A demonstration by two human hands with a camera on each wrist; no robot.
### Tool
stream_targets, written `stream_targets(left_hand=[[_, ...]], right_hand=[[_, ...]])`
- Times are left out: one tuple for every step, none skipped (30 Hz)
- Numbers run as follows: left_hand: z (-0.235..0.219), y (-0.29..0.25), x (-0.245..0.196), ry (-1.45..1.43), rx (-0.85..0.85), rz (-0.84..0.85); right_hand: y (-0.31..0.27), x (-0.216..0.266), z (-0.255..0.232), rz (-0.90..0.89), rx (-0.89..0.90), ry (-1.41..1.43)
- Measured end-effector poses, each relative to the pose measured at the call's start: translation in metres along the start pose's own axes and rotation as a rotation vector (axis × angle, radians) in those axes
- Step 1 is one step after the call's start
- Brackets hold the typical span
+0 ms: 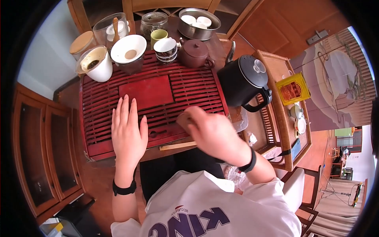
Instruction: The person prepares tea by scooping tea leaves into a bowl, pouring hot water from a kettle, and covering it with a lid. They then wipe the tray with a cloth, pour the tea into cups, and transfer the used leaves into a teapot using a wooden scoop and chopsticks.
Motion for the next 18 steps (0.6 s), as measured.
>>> stream_targets(left_hand=[[0.0,0.0,0.0,-0.002,0.004,0.003],[0.0,0.0,0.0,0.004,0.003,0.003],[0.0,0.0,0.0,0.01,0.003,0.002],[0.001,0.0,0.0,0.009,0.007,0.0],[0.001,0.0,0.0,0.011,0.003,0.004],[0.0,0.0,0.0,0.014,-0.002,0.011],[0.001,0.0,0.0,0.016,0.003,0.014],[0.001,0.0,0.0,0.017,0.003,0.012],[0.001,0.0,-0.001,0.019,0.003,0.013],[0.001,0.0,-0.001,0.022,0.006,0.022],[0.001,0.0,-0.001,0.028,0.006,0.019],[0.001,0.0,-0.001,0.035,0.007,0.017],[0.001,0.0,-0.002,0.04,0.009,0.029],[0.002,0.0,-0.001,0.042,0.008,0.028],[0.002,0.0,-0.001,0.044,0.008,0.026],[0.003,0.0,-0.001,0.05,0.01,0.034],[0.004,0.0,0.0,0.036,0.017,0.021],[0.004,0.0,0.001,0.022,0.024,0.006]], right_hand=[[-0.005,-0.012,-0.007,0.028,-0.021,0.006],[-0.011,-0.024,-0.018,0.051,-0.092,-0.013],[-0.018,-0.036,-0.028,0.071,-0.162,-0.032],[-0.024,-0.049,-0.037,0.116,-0.202,0.019],[-0.03,-0.061,-0.046,0.22,-0.202,0.061],[-0.035,-0.069,-0.053,0.229,-0.217,0.084],[-0.039,-0.075,-0.057,0.24,-0.235,0.109],[-0.041,-0.081,-0.055,0.274,-0.227,0.172],[-0.042,-0.083,-0.054,0.28,-0.232,0.178],[-0.041,-0.084,-0.051,0.31,-0.217,0.189],[-0.04,-0.083,-0.048,0.34,-0.203,0.2],[-0.035,-0.075,-0.043,0.302,-0.19,0.217],[-0.031,-0.067,-0.035,0.238,-0.2,0.24],[-0.024,-0.058,-0.025,0.209,-0.156,0.306],[-0.018,-0.048,-0.016,0.178,-0.112,0.372],[-0.013,-0.041,-0.004,0.168,-0.091,0.394],[-0.009,-0.033,0.007,0.156,-0.069,0.414],[-0.006,-0.022,0.013,0.088,-0.092,0.405]])
Point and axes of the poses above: each hand's wrist, its own y-axis towards the middle knuckle, its own z-axis out of the palm, x = y × z, the point moved 7 cm from there along y, towards the middle knuckle, and after that the axes turned 8 degrees about y, right-handed, at the moved point
